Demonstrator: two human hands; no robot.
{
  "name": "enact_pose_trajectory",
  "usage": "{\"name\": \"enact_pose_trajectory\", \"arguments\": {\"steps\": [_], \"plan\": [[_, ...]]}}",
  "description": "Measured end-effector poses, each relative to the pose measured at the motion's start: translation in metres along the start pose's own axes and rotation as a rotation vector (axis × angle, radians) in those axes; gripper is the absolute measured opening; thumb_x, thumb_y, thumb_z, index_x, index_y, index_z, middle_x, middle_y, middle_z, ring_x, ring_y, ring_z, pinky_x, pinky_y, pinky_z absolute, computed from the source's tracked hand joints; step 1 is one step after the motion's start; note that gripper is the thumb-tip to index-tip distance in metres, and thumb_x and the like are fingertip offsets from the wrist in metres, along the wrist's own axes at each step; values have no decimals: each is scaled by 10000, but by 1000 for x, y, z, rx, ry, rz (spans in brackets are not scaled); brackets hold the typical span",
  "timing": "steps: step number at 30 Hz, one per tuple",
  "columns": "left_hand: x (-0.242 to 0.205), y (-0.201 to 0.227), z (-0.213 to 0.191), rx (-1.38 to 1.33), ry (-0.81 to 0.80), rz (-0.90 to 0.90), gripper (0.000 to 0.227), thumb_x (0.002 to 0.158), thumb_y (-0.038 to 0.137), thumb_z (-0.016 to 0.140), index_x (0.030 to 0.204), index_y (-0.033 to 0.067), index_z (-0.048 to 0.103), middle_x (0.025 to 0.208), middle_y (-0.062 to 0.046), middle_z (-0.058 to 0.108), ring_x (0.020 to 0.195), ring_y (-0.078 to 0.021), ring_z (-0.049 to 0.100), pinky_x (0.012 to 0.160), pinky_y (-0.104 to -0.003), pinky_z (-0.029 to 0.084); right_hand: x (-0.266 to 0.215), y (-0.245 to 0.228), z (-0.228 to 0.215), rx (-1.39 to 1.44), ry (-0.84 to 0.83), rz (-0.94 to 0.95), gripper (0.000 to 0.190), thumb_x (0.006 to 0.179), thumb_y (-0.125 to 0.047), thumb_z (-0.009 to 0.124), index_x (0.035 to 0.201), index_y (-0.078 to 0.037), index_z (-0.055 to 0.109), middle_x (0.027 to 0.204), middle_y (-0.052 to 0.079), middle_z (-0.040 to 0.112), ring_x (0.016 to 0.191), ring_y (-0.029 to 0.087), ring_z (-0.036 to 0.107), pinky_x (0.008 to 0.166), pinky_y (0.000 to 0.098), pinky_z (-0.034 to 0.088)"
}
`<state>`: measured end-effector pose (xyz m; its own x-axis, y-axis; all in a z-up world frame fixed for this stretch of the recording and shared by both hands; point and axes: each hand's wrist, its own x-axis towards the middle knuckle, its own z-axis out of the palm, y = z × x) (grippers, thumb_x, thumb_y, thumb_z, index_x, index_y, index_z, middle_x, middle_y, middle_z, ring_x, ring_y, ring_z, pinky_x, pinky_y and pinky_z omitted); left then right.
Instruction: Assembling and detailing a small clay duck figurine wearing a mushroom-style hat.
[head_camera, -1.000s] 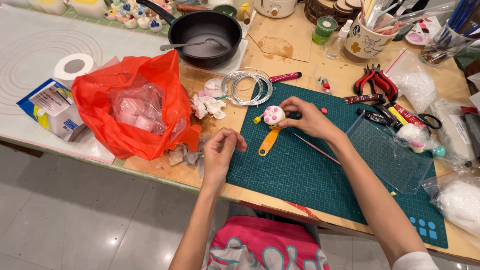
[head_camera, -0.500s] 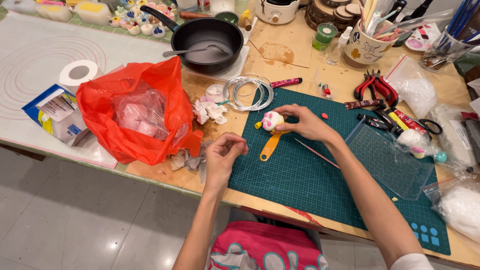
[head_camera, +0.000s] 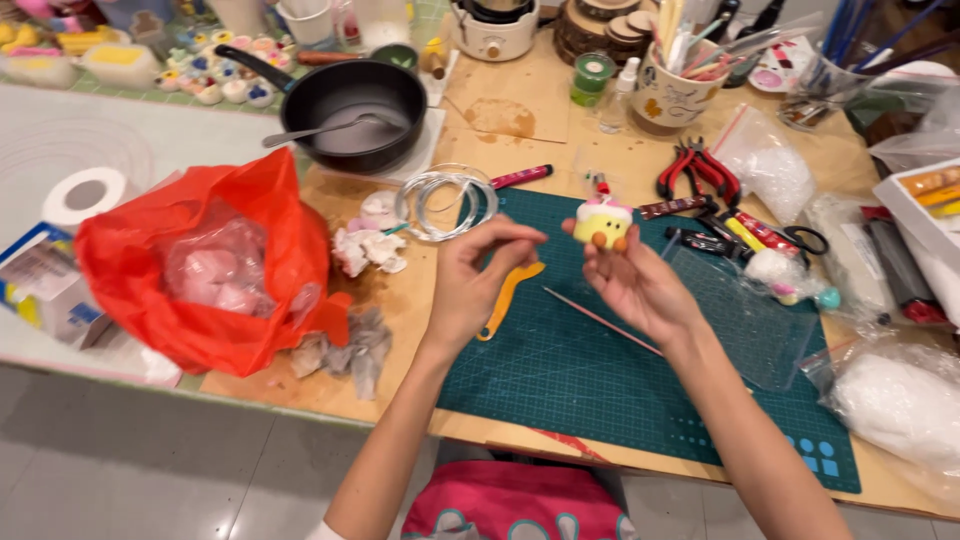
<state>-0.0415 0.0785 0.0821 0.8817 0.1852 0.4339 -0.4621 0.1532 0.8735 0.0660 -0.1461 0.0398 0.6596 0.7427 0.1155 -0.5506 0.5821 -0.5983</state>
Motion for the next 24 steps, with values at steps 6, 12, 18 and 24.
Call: {"name": "enact_pose_trajectory", "arguments": {"steps": [6, 12, 18, 24], "plan": [[55, -17, 41, 59, -117, 27, 126, 850, 0, 805, 902, -11, 690, 888, -28, 700, 810, -98, 677, 755, -242, 558, -21, 5, -50, 71, 43, 7, 369, 1118, -279, 558, 1336, 15, 513, 1317, 153, 629, 1135, 240, 657, 1052, 372, 522], [59, -35, 40, 194, -200, 66, 99, 849, -23, 765, 947, -16, 754, 929, -56, 728, 864, -120, 688, 799, -262, 559, -22, 1, -26, -61, 143, 12, 414, 1050, -251, 578, 1369, 10, 551, 1265, 154, 652, 1082, 233, 661, 1016, 365, 519], [45, -38, 34, 249, -218, 35, 106, 862, -29, 747, 966, -9, 754, 945, -59, 723, 889, -128, 694, 818, -265, 565, -36, 13, -62, 17, 198, -13, 439, 1120, -261, 574, 1421, 47, 493, 1315, 152, 611, 1137, 237, 649, 1060, 381, 516], [42, -39, 32, 244, -189, -22, 189, 807, -7, 847, 837, -12, 661, 886, -53, 662, 816, -132, 621, 760, -283, 519, -31, 5, -33, -9, 179, -26, 636, 1072, -426, 573, 1559, -31, 467, 1534, 133, 515, 1154, 216, 579, 998, 379, 498]]}}
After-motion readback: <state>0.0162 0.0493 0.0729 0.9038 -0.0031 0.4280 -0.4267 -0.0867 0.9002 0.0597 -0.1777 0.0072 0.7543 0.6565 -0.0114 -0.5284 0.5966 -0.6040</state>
